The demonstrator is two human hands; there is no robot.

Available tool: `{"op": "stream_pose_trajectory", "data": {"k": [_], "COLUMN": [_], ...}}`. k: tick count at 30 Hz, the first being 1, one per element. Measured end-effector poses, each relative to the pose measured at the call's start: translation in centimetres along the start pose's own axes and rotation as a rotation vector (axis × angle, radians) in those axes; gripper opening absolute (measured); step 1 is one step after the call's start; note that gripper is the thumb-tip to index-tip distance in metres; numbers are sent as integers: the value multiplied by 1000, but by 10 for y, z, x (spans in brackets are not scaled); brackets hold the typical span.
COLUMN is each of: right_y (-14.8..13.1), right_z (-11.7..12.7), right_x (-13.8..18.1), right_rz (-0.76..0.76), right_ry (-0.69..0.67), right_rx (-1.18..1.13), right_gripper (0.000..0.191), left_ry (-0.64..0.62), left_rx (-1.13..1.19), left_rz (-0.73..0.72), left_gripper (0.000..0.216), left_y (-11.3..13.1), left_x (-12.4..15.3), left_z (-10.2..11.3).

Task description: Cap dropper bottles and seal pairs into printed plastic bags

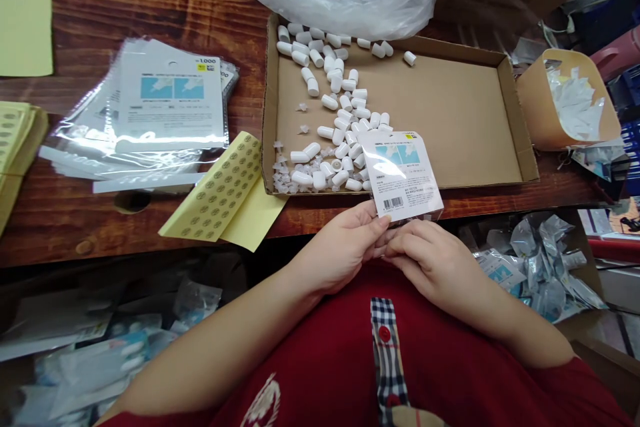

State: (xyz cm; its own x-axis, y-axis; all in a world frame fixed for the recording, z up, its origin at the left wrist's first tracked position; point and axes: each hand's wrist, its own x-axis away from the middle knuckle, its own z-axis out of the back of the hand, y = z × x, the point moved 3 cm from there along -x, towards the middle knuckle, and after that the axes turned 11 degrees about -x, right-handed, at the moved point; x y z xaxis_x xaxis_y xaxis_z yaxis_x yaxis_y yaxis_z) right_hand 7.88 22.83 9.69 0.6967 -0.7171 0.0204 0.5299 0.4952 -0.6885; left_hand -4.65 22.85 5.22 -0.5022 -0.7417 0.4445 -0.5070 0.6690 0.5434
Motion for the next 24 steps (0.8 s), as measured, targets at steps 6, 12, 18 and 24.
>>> {"op": "stream_pose_trajectory", "data": {"k": [6,12,18,24], "right_y": [3,8,25,80], "right_z": [5,12,36,71], "right_x": [5,14,39,85], "right_rz": [179,333,254,154], "right_ry": [42,-4,44,588], "right_rx": [50,-6,-482,-1094], "right_gripper": [15,13,7,25], "left_ry": [61,120,113,53], "left_rx": [-33,-32,-40,-32], "left_rz": [45,109,42,140], "left_gripper": [28,21,23,24], "left_y": [1,4,16,17], "left_x": [3,3,6,9], "left_z": [5,8,15,18]}}
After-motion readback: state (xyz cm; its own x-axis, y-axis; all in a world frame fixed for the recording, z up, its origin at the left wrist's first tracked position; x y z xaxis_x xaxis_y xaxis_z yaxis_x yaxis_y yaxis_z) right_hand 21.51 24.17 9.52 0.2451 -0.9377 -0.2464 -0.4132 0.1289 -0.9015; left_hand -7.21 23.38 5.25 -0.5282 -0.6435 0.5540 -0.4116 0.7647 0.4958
